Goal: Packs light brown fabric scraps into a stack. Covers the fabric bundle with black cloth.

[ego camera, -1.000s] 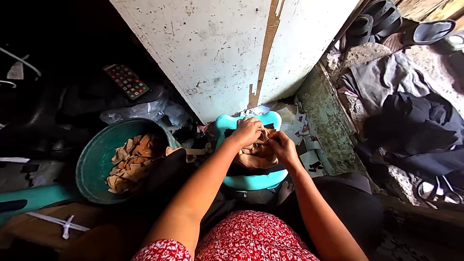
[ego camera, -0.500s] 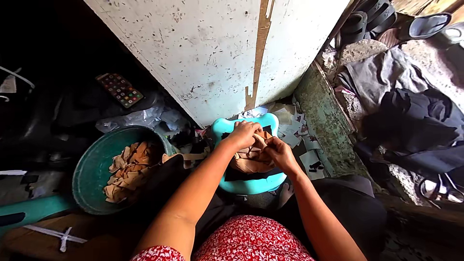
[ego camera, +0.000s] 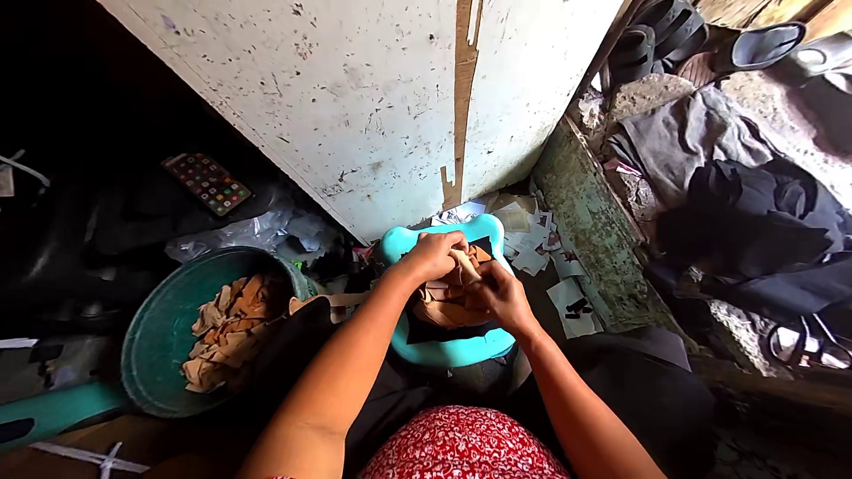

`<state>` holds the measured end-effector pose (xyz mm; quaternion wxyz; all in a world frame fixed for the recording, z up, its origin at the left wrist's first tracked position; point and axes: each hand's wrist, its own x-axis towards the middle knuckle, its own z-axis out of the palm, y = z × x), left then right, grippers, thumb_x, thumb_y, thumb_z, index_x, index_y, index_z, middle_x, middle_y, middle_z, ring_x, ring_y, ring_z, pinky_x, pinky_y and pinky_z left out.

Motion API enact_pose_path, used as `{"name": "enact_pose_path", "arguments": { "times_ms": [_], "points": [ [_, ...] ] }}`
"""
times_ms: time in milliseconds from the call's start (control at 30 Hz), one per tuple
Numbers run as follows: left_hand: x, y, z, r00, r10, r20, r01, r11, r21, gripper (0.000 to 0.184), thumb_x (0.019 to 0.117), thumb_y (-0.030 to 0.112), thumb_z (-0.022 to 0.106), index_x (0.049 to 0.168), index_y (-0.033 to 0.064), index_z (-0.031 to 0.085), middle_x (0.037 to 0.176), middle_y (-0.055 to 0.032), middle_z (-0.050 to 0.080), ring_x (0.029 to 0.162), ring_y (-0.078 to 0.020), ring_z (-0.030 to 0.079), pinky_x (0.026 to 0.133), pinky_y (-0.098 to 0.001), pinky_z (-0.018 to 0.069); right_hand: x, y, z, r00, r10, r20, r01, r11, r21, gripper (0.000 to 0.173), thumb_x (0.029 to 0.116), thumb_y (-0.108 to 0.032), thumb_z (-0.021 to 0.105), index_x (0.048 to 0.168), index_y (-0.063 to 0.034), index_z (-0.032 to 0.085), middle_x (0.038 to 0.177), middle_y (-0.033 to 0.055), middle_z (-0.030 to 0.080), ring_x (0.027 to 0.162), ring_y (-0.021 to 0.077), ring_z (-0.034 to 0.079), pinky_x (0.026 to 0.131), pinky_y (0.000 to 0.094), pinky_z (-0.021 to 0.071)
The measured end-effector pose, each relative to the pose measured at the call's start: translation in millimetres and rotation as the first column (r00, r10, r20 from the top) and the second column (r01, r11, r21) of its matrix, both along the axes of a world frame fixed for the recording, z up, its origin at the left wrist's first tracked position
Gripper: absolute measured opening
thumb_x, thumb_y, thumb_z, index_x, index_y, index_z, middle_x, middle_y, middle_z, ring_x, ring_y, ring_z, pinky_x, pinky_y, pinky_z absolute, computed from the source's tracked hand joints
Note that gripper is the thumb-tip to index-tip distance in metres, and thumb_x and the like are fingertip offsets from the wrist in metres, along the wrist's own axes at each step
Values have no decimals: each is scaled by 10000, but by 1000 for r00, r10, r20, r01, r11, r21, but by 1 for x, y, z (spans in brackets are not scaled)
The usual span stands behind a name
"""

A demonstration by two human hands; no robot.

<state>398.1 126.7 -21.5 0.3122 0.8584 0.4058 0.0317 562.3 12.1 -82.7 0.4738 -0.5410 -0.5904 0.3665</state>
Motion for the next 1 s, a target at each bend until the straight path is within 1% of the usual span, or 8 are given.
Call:
{"name": "enact_pose_path", "arguments": {
  "times_ms": [167,333,400,467,600,667,767,1000],
  "points": [
    [-5,16,-5,1000,28,-7,-28,987,-161,240,942,161,744,1156,60,701,1016,-145,722,999,-307,675,952,-584,484,5,12,-8,972,-231,-40,218,953,-209,286,955,-72,643,1215,36,592,998,139,702,897,178,696,834,363,578],
    [0,20,-18,995,84,54,-73,980,-188,218,1019,203,646,1127,23,707,1038,-184,711,1022,-328,672,939,-567,497,4,17,-5,956,-259,135,287,920,-268,246,984,-96,631,1199,22,635,1034,159,707,954,224,693,885,396,555],
    [2,14,-24,991,124,49,-118,987,-113,231,1017,214,649,1149,34,707,1082,-190,696,1064,-347,656,953,-599,481,3,17,-6,922,-246,300,314,926,-207,252,971,-113,628,1180,23,669,1141,218,653,1091,334,636,969,469,514],
    [-1,9,-20,981,166,96,-156,982,-102,300,1029,236,635,1252,39,673,1232,-188,653,1139,-325,638,1004,-546,493,1,16,-11,866,-284,412,328,944,-38,277,962,-112,601,1189,25,680,1185,272,633,1162,447,588,997,566,477],
    [-29,-4,-5,914,298,275,-278,954,-109,354,1082,225,527,1370,29,592,1404,-193,574,1128,-290,665,984,-463,541,-16,15,-22,789,-268,552,142,955,260,426,1011,-232,497,1361,-29,629,1421,237,580,1370,455,497,1115,666,359],
    [-52,-12,-4,893,350,284,-342,936,-81,337,1076,214,534,1358,44,606,1384,-176,588,1130,-275,664,979,-460,548,-26,14,-35,751,-223,622,45,956,289,553,1077,-420,348,1437,-72,584,1511,203,520,1444,425,430,1165,679,288],
    [-83,-26,-12,866,455,207,-459,888,-32,268,1038,210,614,1264,75,666,1251,-135,644,956,-234,675,865,-445,569,-33,10,-57,698,-149,700,-4,977,213,668,1078,-512,216,1487,-99,545,1565,175,471,1474,407,396,1176,706,238],
    [-96,-37,-34,859,504,87,-493,862,-121,287,1026,246,638,1225,45,688,1183,-150,682,1077,-277,669,959,-479,540,-33,8,-47,693,-242,680,-4,941,339,733,1068,-578,202,1430,-78,596,1517,194,522,1439,434,437,1161,748,191]
  ]
}}
